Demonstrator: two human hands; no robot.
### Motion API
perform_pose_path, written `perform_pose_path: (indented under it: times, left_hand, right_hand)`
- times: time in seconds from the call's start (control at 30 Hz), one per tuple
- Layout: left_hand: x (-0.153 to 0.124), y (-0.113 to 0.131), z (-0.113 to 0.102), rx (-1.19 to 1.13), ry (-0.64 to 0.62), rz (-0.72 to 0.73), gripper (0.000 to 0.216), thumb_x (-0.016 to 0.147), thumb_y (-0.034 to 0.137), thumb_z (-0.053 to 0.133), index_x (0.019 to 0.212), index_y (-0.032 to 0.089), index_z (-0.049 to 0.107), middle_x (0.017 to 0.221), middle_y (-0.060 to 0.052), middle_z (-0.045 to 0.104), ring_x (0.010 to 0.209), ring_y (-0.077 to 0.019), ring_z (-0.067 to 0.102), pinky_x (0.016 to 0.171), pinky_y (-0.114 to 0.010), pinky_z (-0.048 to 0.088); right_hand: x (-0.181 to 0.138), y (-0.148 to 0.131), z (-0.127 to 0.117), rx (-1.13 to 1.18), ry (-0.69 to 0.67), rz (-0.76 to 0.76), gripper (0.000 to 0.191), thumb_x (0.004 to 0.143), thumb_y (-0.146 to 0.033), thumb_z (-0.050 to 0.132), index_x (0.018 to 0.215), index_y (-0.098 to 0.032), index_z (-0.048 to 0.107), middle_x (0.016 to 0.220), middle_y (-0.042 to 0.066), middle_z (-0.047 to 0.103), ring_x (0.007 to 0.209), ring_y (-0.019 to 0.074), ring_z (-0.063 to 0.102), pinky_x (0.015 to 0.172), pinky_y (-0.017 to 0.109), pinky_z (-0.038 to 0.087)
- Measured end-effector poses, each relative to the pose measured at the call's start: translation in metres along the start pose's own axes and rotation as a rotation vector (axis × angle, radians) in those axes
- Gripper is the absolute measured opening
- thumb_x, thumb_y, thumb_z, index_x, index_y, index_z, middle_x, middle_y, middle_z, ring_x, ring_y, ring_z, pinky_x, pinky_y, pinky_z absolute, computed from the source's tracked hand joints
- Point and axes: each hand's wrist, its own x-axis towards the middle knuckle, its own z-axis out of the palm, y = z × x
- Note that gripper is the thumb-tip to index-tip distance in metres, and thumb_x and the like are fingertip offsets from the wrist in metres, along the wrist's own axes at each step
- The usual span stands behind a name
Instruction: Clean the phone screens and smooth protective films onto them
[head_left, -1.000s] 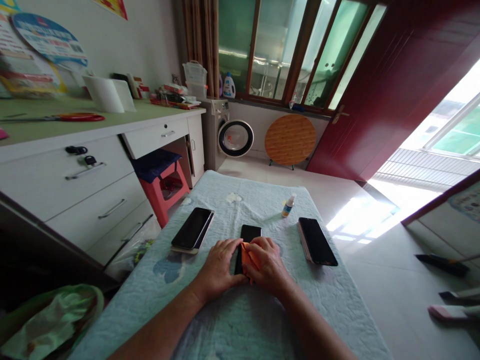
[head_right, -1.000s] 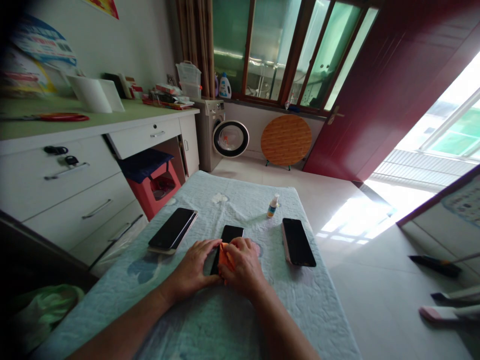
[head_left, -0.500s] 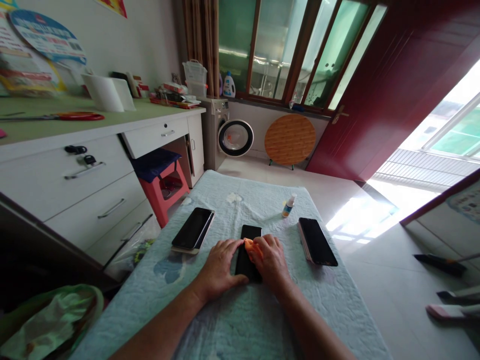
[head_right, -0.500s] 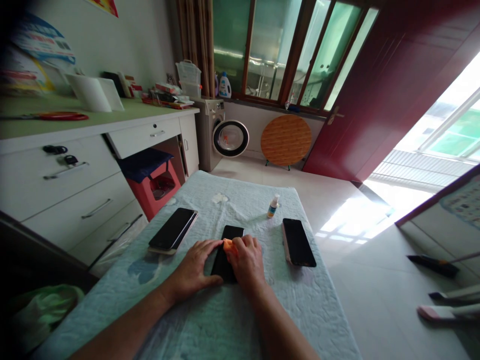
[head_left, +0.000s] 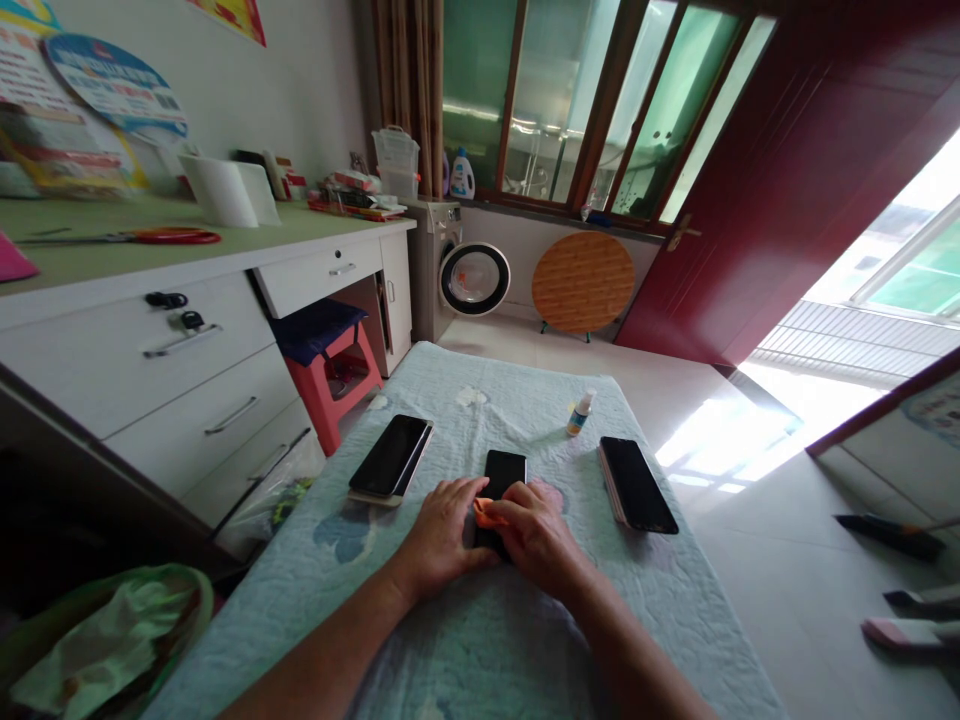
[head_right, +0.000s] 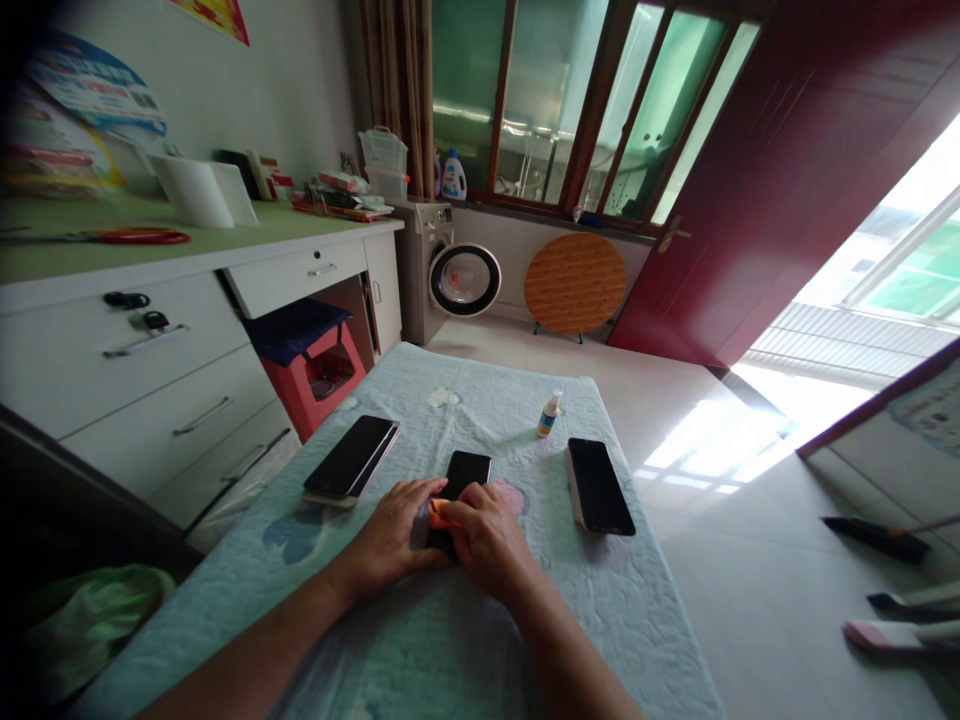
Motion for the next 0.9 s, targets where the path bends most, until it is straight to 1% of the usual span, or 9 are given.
perform_pose_path:
  times: [0.1, 0.23, 0.3, 0.4, 0.5, 0.63, 0.73, 0.83, 0.9]
  left_hand:
    - [0.000, 0.000, 0.000, 0.000, -0.001, 0.021, 0.086, 0.061, 0.049, 0.082, 0.133, 0.018, 0.047, 0.132, -0.014, 0.054, 0.121, -0.0341, 0.048, 0.105, -0.050, 0.035]
    - [0.000, 0.004, -0.001, -0.002, -0.005, 0.006, 0.086, 0.062, 0.046, 0.082, 0.134, 0.018, 0.046, 0.132, -0.014, 0.054, 0.120, -0.0334, 0.048, 0.104, -0.050, 0.036]
    - [0.000, 0.005, -0.002, -0.006, -0.004, -0.011, 0.085, 0.062, 0.044, 0.082, 0.134, 0.017, 0.045, 0.132, -0.014, 0.054, 0.120, -0.0332, 0.049, 0.104, -0.050, 0.037]
    - [0.000, 0.005, -0.001, -0.016, 0.002, -0.014, 0.085, 0.062, 0.044, 0.082, 0.135, 0.018, 0.045, 0.132, -0.014, 0.054, 0.120, -0.0331, 0.049, 0.104, -0.050, 0.037]
    - [0.000, 0.003, -0.001, -0.017, 0.006, -0.006, 0.087, 0.062, 0.047, 0.082, 0.135, 0.019, 0.044, 0.133, -0.013, 0.054, 0.120, -0.0336, 0.049, 0.104, -0.051, 0.036]
    - [-0.001, 0.001, 0.000, -0.020, -0.001, 0.022, 0.089, 0.062, 0.053, 0.080, 0.136, 0.018, 0.044, 0.131, -0.014, 0.055, 0.118, -0.0337, 0.050, 0.103, -0.050, 0.037]
    - [0.000, 0.002, -0.001, -0.014, 0.011, 0.004, 0.087, 0.064, 0.055, 0.078, 0.136, 0.018, 0.044, 0.127, -0.014, 0.058, 0.113, -0.0334, 0.053, 0.099, -0.050, 0.040]
    - [0.000, 0.003, -0.001, -0.016, 0.018, -0.002, 0.085, 0.066, 0.055, 0.076, 0.135, 0.017, 0.045, 0.123, -0.014, 0.060, 0.112, -0.0328, 0.055, 0.098, -0.049, 0.041]
    - [0.000, 0.003, -0.002, -0.013, 0.015, -0.002, 0.085, 0.065, 0.054, 0.077, 0.135, 0.017, 0.046, 0.125, -0.015, 0.059, 0.113, -0.0332, 0.054, 0.099, -0.049, 0.040]
  right_hand:
    - [0.003, 0.009, 0.007, -0.003, 0.107, 0.090, 0.020, 0.089, -0.016, 0.053, 0.105, -0.024, 0.063, 0.090, 0.002, 0.059, 0.085, 0.0163, 0.052, 0.082, 0.029, 0.037]
    - [0.008, 0.022, 0.014, -0.024, 0.233, 0.221, 0.015, 0.091, -0.017, 0.050, 0.091, -0.023, 0.064, 0.085, 0.002, 0.056, 0.081, 0.0157, 0.051, 0.077, 0.026, 0.039]
    - [0.011, 0.027, 0.017, -0.031, 0.272, 0.247, 0.017, 0.092, -0.018, 0.049, 0.089, -0.023, 0.065, 0.084, 0.002, 0.055, 0.080, 0.0155, 0.051, 0.075, 0.025, 0.040]
    - [0.013, 0.030, 0.020, -0.028, 0.301, 0.235, 0.021, 0.094, -0.022, 0.048, 0.095, -0.025, 0.069, 0.088, 0.003, 0.056, 0.082, 0.0154, 0.052, 0.075, 0.025, 0.041]
    - [0.013, 0.026, 0.019, -0.037, 0.265, 0.181, 0.023, 0.094, -0.022, 0.050, 0.095, -0.028, 0.072, 0.091, 0.003, 0.059, 0.084, 0.0153, 0.052, 0.077, 0.025, 0.041]
    - [0.007, 0.009, 0.010, -0.020, 0.101, 0.047, 0.023, 0.092, -0.020, 0.052, 0.092, -0.028, 0.073, 0.091, 0.003, 0.061, 0.082, 0.0143, 0.053, 0.078, 0.027, 0.040]
    - [0.002, -0.003, 0.003, 0.069, -0.005, -0.037, 0.021, 0.089, -0.016, 0.053, 0.088, -0.024, 0.073, 0.090, 0.003, 0.060, 0.082, 0.0141, 0.054, 0.077, 0.027, 0.041]
    - [-0.001, -0.007, 0.002, 0.108, -0.063, -0.066, 0.019, 0.083, -0.012, 0.056, 0.084, -0.023, 0.071, 0.087, 0.003, 0.058, 0.081, 0.0139, 0.054, 0.076, 0.026, 0.041]
    - [-0.001, -0.005, 0.003, 0.109, -0.055, -0.049, 0.019, 0.082, -0.010, 0.056, 0.084, -0.022, 0.071, 0.086, 0.002, 0.058, 0.080, 0.0135, 0.054, 0.075, 0.025, 0.041]
